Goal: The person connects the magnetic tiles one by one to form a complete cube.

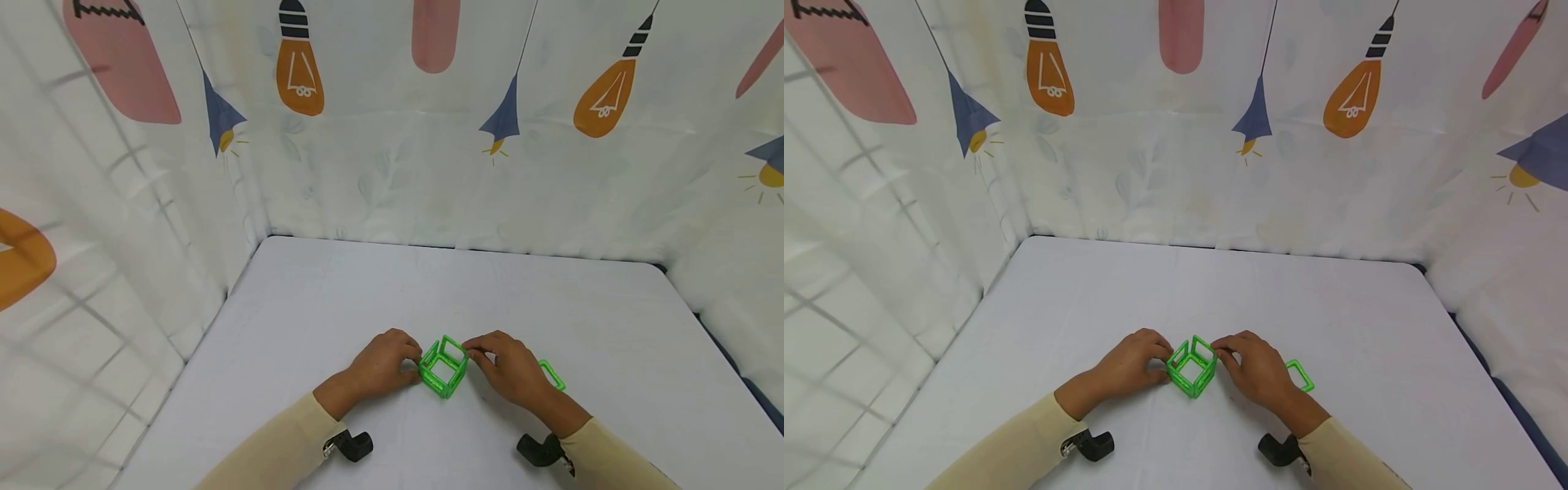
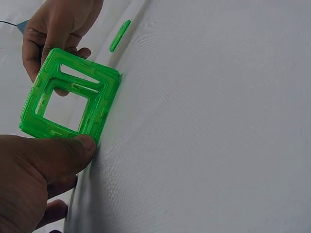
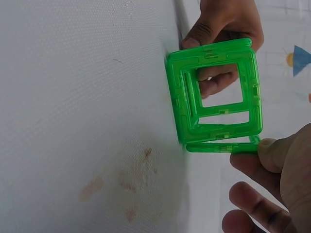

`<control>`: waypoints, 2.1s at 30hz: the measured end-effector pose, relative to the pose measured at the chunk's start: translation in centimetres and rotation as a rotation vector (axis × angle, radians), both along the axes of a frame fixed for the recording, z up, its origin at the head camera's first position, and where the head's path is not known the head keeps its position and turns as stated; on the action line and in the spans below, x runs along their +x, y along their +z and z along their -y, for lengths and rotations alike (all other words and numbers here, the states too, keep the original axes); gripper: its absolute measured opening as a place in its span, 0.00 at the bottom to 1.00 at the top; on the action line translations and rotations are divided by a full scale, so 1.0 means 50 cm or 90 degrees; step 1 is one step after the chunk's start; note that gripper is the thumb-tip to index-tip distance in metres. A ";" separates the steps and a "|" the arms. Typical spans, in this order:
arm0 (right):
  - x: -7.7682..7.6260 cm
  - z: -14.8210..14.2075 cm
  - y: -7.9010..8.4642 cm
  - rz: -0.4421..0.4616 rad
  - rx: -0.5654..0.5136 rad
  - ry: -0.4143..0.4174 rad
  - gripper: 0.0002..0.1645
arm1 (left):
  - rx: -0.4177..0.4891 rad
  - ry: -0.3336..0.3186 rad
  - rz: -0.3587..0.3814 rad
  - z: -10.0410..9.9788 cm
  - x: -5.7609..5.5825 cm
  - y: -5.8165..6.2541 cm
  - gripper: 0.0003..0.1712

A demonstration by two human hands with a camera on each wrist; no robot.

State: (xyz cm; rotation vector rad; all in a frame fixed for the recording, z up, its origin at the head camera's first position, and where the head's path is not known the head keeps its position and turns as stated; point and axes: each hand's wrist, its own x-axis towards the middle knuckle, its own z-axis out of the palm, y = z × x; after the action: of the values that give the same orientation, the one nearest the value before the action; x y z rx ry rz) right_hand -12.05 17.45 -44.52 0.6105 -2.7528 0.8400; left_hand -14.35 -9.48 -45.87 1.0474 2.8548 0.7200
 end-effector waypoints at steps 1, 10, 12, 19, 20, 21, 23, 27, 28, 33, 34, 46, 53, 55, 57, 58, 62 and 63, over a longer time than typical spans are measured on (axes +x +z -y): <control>-0.001 0.000 0.001 0.000 0.001 0.000 0.12 | -0.001 0.001 0.004 0.000 0.000 0.000 0.07; -0.005 0.002 0.011 0.039 0.007 -0.006 0.12 | -0.003 -0.001 0.002 -0.001 0.000 0.003 0.07; -0.006 0.002 0.011 0.040 0.005 -0.006 0.12 | -0.001 0.000 -0.002 -0.002 0.000 0.001 0.07; -0.009 0.001 0.008 0.049 0.005 -0.001 0.12 | -0.001 0.007 0.005 -0.004 0.000 0.002 0.07; -0.010 0.000 0.007 0.050 0.007 0.000 0.12 | -0.001 0.007 0.005 -0.004 0.000 0.002 0.07; -0.010 0.001 0.007 0.051 0.008 0.000 0.12 | 0.000 0.007 0.005 -0.004 0.000 0.001 0.07; -0.011 0.002 0.006 0.057 0.009 -0.002 0.12 | 0.003 0.008 0.007 -0.004 0.000 0.001 0.07; -0.013 0.007 0.005 0.061 0.004 0.000 0.13 | 0.009 0.012 0.015 -0.004 -0.001 0.000 0.07; -0.014 0.008 0.005 0.063 0.001 0.001 0.13 | 0.009 0.011 0.017 -0.004 -0.001 0.000 0.07; -0.015 0.011 0.006 0.071 -0.015 0.007 0.13 | 0.006 0.013 0.017 -0.004 -0.003 0.001 0.07; -0.014 0.012 0.007 0.076 -0.017 0.003 0.12 | 0.005 0.013 0.017 -0.004 -0.003 0.001 0.07; 0.025 0.025 0.025 0.150 0.073 -0.049 0.45 | -0.003 0.006 -0.002 -0.006 -0.003 0.000 0.07; 0.030 0.022 0.017 0.125 0.111 -0.023 0.48 | -0.007 0.005 -0.011 -0.010 0.000 -0.007 0.08; 0.028 0.019 0.015 0.119 0.114 -0.018 0.46 | -0.006 0.004 -0.014 -0.011 0.001 -0.008 0.08; 0.026 0.015 0.014 0.117 0.109 -0.011 0.45 | -0.006 0.002 -0.017 -0.011 0.001 -0.008 0.08; 0.025 0.014 0.014 0.118 0.106 -0.008 0.44 | -0.005 0.001 -0.018 -0.011 0.001 -0.008 0.08; 0.021 0.009 0.014 0.124 0.104 -0.005 0.42 | -0.001 -0.002 -0.018 -0.011 0.003 -0.005 0.08; 0.020 0.008 0.014 0.127 0.103 -0.005 0.42 | -0.001 -0.002 -0.018 -0.012 0.003 -0.005 0.08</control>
State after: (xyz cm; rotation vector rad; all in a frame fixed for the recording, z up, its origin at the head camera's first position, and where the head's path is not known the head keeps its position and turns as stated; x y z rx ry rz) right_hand -11.04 17.06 -43.83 0.5724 -3.0239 0.7162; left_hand -14.21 -8.90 -46.12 1.0702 2.8765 0.7094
